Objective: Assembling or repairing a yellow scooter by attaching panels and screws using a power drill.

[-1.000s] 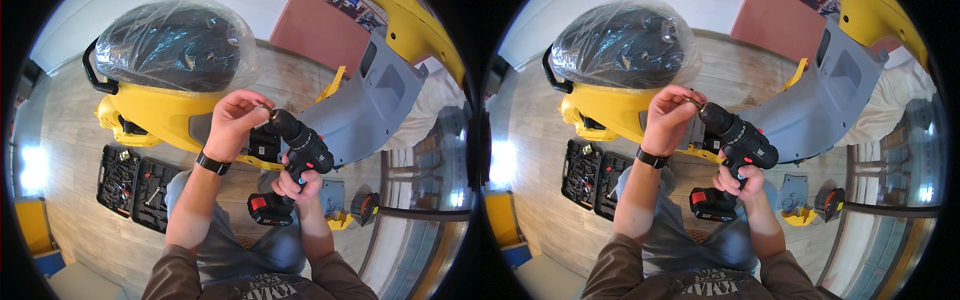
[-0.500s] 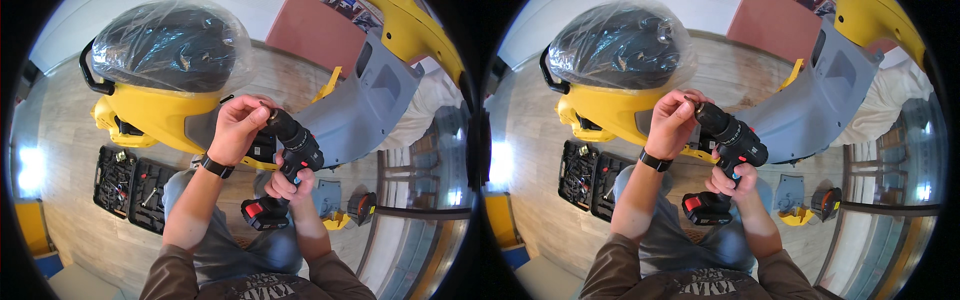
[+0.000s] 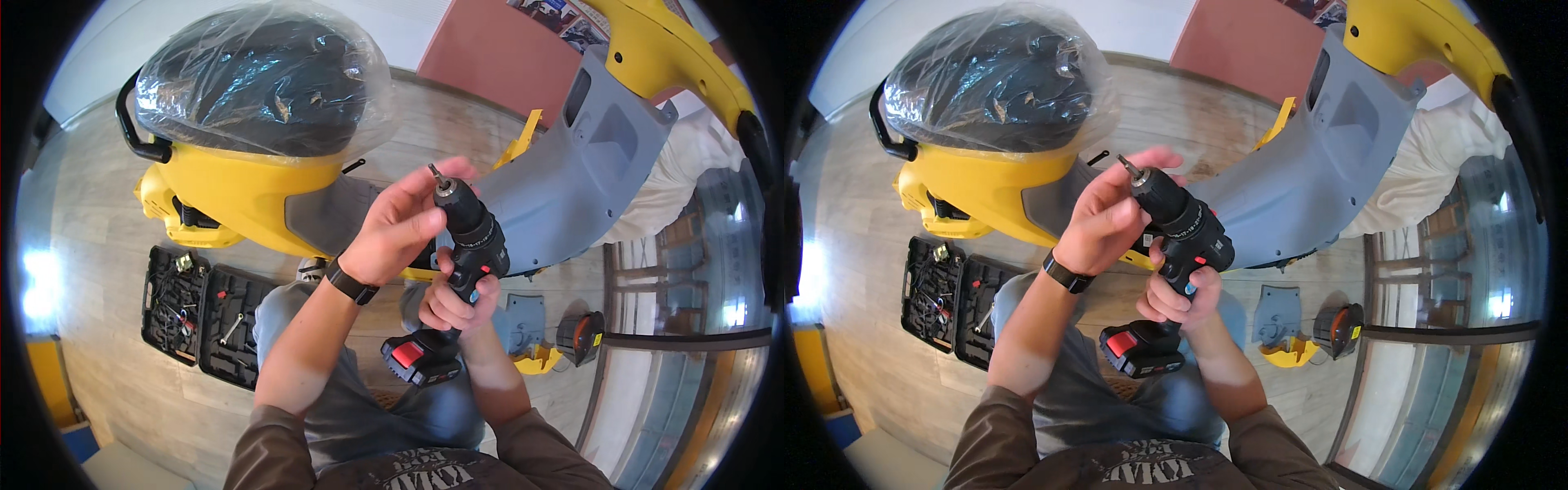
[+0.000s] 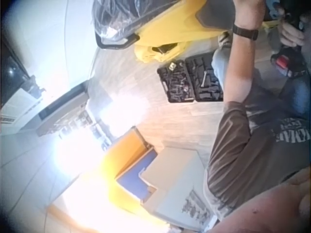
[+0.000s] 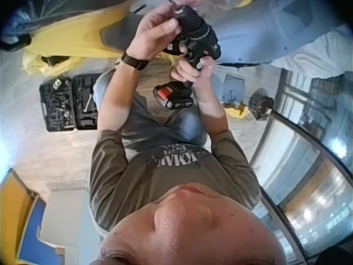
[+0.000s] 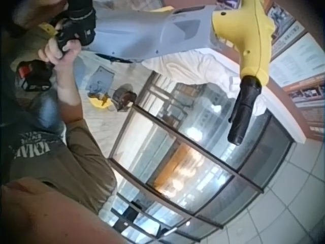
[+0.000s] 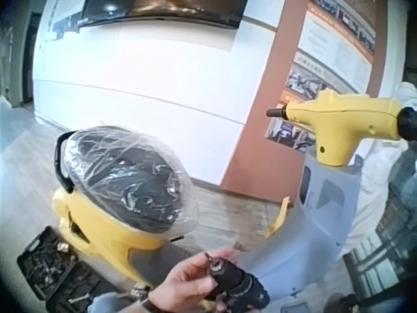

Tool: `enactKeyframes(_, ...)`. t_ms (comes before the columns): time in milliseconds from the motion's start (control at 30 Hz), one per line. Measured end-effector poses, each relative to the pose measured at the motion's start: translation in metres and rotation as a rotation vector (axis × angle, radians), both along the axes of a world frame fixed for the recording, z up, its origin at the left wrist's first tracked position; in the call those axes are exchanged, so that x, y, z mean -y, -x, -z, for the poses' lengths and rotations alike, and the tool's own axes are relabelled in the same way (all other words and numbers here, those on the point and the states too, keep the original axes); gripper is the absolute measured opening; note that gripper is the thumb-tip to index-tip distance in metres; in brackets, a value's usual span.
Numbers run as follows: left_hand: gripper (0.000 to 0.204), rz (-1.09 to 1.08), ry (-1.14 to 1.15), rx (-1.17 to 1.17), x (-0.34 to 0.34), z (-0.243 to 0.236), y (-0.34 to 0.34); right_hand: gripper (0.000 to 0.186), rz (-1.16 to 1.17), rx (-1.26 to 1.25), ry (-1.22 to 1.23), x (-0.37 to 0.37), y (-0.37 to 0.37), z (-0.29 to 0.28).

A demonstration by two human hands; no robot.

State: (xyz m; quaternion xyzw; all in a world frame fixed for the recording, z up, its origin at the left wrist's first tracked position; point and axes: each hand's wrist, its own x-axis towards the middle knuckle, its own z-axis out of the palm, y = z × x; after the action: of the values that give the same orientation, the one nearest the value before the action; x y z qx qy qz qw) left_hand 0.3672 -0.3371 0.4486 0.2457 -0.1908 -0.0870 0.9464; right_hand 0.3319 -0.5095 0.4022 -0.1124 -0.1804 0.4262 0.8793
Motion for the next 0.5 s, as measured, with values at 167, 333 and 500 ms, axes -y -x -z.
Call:
enactKeyframes(167, 0.061, -0.089, -0.063, 0.014, 0.010, 0.015, 0.001, 0.044, -0.043, -0.014, -0.069, -0.004, -0.001, 0.003)
enactKeyframes(333, 0.051, 0.020, -0.042, -0.077, 0.011, 0.014, -0.003, 0.043, -0.073, -0.009, -0.155, -0.004, -0.002, 0.002)
enactKeyframes(500, 0.060, -0.086, -0.187, 0.123, 0.006, 0.012, 0.000, 0.048, -0.121, -0.025, -0.189, -0.008, 0.001, 0.001)
